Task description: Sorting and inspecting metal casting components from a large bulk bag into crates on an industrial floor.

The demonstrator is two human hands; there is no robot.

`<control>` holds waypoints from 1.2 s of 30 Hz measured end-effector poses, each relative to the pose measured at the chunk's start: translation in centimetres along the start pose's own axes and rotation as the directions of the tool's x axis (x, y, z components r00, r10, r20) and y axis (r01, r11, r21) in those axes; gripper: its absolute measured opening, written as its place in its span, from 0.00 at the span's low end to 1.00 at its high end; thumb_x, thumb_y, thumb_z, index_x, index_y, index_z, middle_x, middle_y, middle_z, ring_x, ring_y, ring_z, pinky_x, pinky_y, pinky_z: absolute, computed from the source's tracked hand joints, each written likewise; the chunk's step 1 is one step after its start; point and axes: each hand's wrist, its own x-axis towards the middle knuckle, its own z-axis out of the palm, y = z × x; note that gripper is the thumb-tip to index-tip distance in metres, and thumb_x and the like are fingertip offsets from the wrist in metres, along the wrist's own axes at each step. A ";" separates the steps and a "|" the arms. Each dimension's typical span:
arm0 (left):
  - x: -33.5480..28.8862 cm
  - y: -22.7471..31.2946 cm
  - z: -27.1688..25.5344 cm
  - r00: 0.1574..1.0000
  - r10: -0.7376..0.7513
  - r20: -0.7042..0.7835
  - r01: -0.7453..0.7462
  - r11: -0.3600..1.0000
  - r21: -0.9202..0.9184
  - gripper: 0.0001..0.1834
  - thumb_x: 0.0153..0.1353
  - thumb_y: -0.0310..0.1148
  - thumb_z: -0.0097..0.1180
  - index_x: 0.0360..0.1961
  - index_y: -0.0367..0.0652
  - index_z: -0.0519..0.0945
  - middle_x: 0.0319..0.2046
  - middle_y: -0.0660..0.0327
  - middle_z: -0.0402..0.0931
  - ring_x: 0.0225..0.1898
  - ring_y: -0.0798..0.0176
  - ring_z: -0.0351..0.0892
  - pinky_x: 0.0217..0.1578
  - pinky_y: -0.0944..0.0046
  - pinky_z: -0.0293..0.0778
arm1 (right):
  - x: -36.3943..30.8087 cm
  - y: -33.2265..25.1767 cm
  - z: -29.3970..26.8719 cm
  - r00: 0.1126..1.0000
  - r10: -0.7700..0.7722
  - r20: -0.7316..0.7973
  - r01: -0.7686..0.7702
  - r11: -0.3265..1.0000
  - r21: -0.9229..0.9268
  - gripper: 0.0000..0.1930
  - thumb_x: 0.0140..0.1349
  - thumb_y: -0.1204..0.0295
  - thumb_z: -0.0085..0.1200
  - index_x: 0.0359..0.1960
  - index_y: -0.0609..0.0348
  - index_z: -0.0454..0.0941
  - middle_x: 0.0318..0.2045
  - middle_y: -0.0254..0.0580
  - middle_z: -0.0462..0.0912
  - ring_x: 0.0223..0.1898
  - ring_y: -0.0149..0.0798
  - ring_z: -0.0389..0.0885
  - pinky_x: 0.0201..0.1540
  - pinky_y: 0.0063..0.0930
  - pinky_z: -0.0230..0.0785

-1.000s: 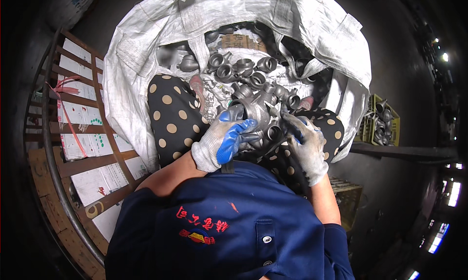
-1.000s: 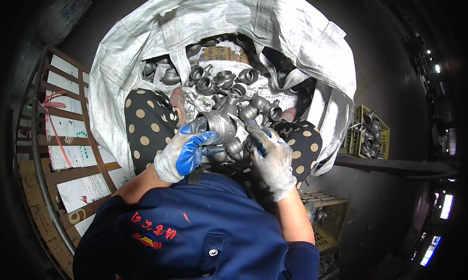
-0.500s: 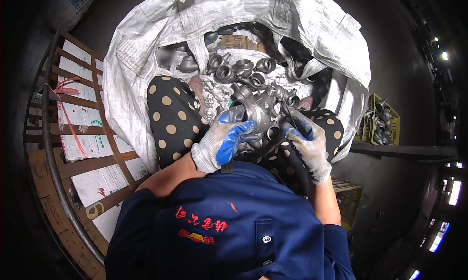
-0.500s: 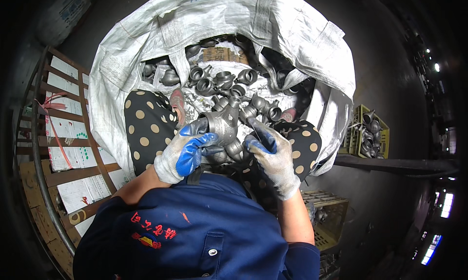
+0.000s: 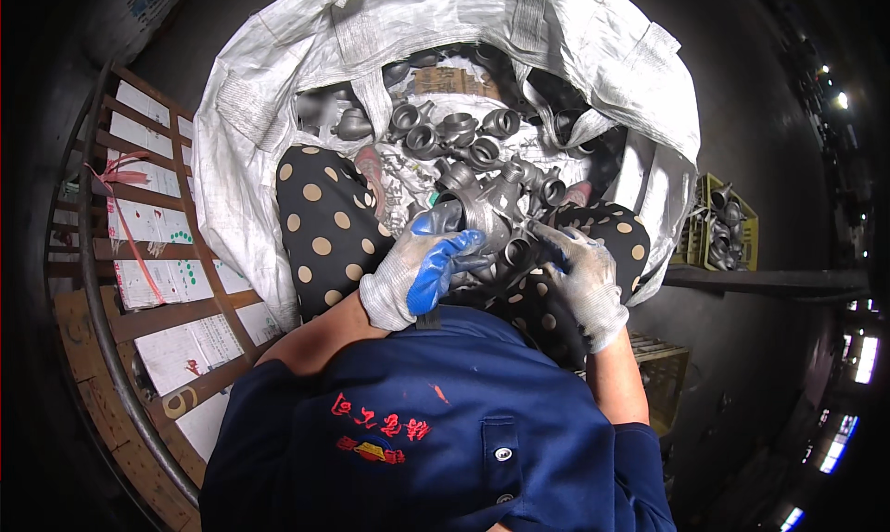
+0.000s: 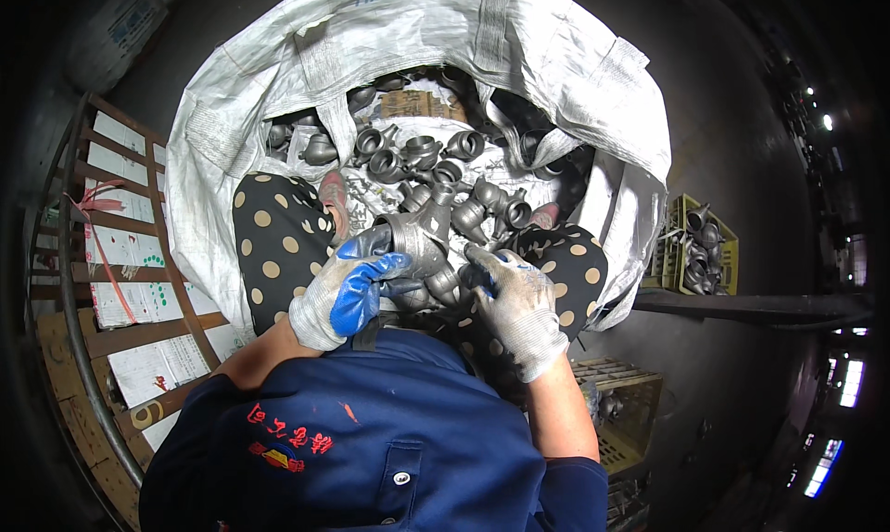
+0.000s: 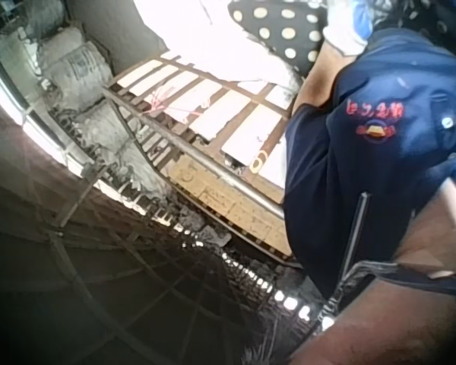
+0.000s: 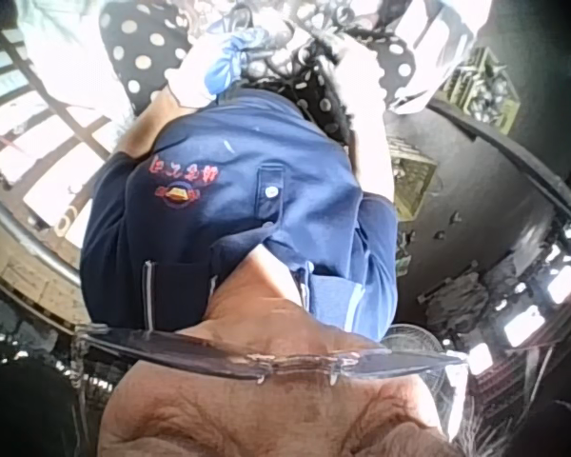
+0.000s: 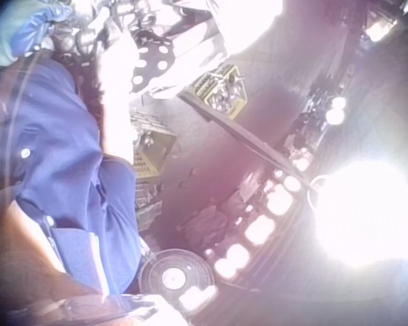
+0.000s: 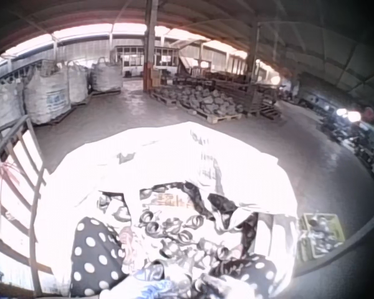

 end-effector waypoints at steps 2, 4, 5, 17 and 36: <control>0.3 -0.6 -0.2 0.999 0.028 0.017 -0.027 0.999 -0.039 0.20 0.62 0.24 0.49 0.56 0.36 0.67 0.46 0.56 0.75 0.43 0.64 0.79 0.37 0.69 0.78 | 0.1 0.3 0.3 1.000 -0.019 0.020 0.019 1.000 0.018 0.21 0.51 0.72 0.57 0.50 0.53 0.76 0.41 0.49 0.79 0.41 0.51 0.79 0.45 0.36 0.70; 0.1 -0.4 0.0 0.998 0.053 0.034 -0.051 0.996 -0.079 0.20 0.62 0.23 0.49 0.56 0.36 0.67 0.45 0.56 0.75 0.42 0.64 0.79 0.37 0.69 0.78 | 0.9 1.2 1.5 0.983 -0.073 -0.169 0.140 0.895 0.423 0.24 0.51 0.74 0.60 0.52 0.59 0.74 0.43 0.49 0.79 0.41 0.43 0.80 0.45 0.30 0.70; -0.5 0.3 0.6 0.991 0.116 0.062 -0.125 0.978 0.168 0.20 0.62 0.23 0.49 0.56 0.36 0.68 0.45 0.56 0.75 0.41 0.65 0.79 0.38 0.69 0.78 | 1.2 1.2 1.9 0.983 -0.071 -0.171 0.138 0.896 0.423 0.24 0.51 0.74 0.60 0.52 0.59 0.74 0.43 0.49 0.79 0.41 0.43 0.80 0.45 0.30 0.70; -0.1 -0.3 0.2 0.990 0.077 0.120 -0.062 0.990 -0.127 0.18 0.61 0.24 0.51 0.53 0.35 0.69 0.43 0.56 0.76 0.42 0.64 0.79 0.41 0.66 0.78 | 3.3 1.1 3.5 0.995 0.095 0.021 -0.072 0.572 0.817 0.18 0.51 0.77 0.61 0.45 0.66 0.75 0.32 0.33 0.81 0.33 0.24 0.75 0.40 0.20 0.70; 0.9 -1.4 -1.6 0.984 0.117 0.137 -0.121 0.992 0.021 0.16 0.60 0.22 0.52 0.50 0.36 0.72 0.42 0.57 0.77 0.40 0.64 0.79 0.38 0.67 0.78 | 2.7 2.2 2.1 0.996 -0.006 0.085 -0.074 0.439 0.895 0.26 0.53 0.75 0.61 0.55 0.67 0.69 0.43 0.36 0.79 0.43 0.26 0.74 0.48 0.21 0.67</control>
